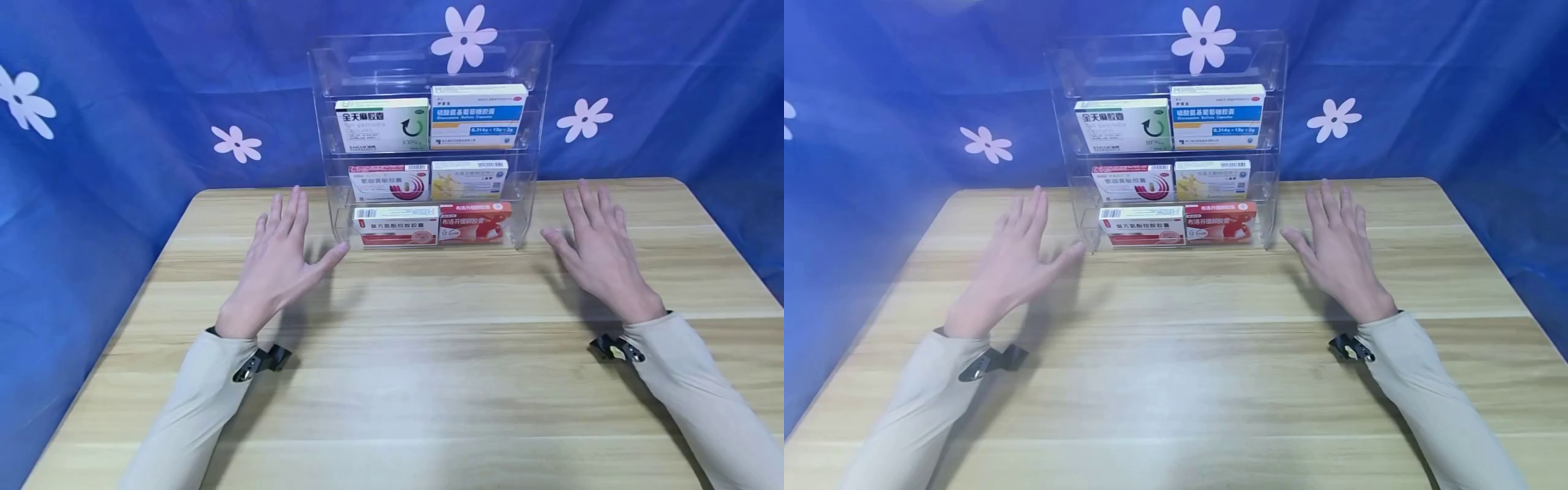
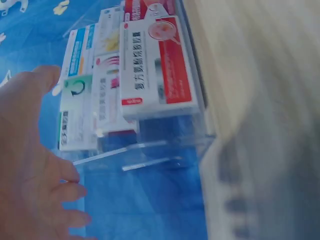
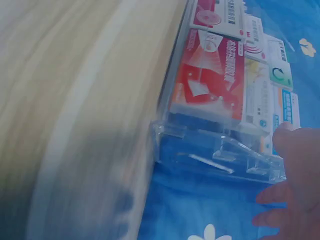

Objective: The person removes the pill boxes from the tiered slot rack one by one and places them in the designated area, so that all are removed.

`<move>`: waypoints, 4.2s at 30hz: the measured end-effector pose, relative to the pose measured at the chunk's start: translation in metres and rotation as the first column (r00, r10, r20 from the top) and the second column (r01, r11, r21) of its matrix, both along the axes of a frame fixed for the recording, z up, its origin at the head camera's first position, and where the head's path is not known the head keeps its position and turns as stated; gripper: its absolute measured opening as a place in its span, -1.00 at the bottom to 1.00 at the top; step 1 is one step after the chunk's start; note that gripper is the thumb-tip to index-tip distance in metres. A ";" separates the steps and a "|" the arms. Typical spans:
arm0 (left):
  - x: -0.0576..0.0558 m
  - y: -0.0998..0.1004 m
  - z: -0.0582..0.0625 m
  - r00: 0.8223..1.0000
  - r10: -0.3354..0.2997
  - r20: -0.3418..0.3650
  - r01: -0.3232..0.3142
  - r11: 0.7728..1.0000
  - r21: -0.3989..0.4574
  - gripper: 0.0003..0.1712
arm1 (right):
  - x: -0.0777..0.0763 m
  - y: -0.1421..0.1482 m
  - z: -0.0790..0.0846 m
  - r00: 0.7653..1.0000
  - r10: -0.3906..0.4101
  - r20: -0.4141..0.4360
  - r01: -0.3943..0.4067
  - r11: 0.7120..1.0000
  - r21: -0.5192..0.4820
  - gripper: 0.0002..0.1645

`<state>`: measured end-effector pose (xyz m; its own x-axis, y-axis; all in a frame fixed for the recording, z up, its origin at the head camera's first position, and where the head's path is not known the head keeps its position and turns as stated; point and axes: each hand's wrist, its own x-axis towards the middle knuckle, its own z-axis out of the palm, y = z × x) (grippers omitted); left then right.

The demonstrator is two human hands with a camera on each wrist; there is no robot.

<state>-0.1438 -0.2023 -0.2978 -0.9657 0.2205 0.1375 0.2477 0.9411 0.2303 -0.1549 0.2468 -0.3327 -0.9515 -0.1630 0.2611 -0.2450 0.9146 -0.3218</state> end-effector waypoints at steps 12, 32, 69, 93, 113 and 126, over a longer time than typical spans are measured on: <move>-0.004 0.028 -0.012 0.982 -0.191 0.006 0.188 0.963 -0.194 0.02 | -0.005 -0.028 0.012 0.965 0.145 -0.220 -0.168 0.981 -0.092 -0.26; 0.002 0.036 -0.028 0.964 -0.253 0.078 0.264 0.932 -0.248 -0.07 | -0.030 -0.079 0.008 0.947 0.228 -0.229 -0.267 0.951 -0.158 -0.55; -0.029 0.020 0.019 0.974 -0.217 -0.072 0.203 0.966 -0.161 -0.28 | -0.036 -0.070 0.012 0.963 0.198 -0.181 -0.230 0.956 -0.182 -0.62; -0.039 0.028 0.009 0.975 -0.222 -0.026 0.214 0.960 -0.181 -0.16 | -0.010 -0.049 0.039 0.993 0.096 0.075 -0.052 0.890 -0.453 -0.76; -0.036 0.032 0.011 0.979 -0.205 -0.017 0.200 0.966 -0.162 -0.17 | -0.019 -0.042 0.000 0.796 0.276 0.538 0.130 0.792 -0.597 -0.58; -0.039 0.034 0.010 0.979 -0.201 -0.028 0.194 0.968 -0.160 -0.15 | -0.017 -0.026 -0.023 0.621 0.612 0.490 0.438 0.248 -0.864 -0.73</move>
<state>-0.1825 -0.1688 -0.2875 -0.8944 0.4286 0.1277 0.4391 0.8958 0.0692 -0.1715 0.2211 -0.3559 -0.8321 -0.4263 -0.3549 0.4573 -0.1652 -0.8738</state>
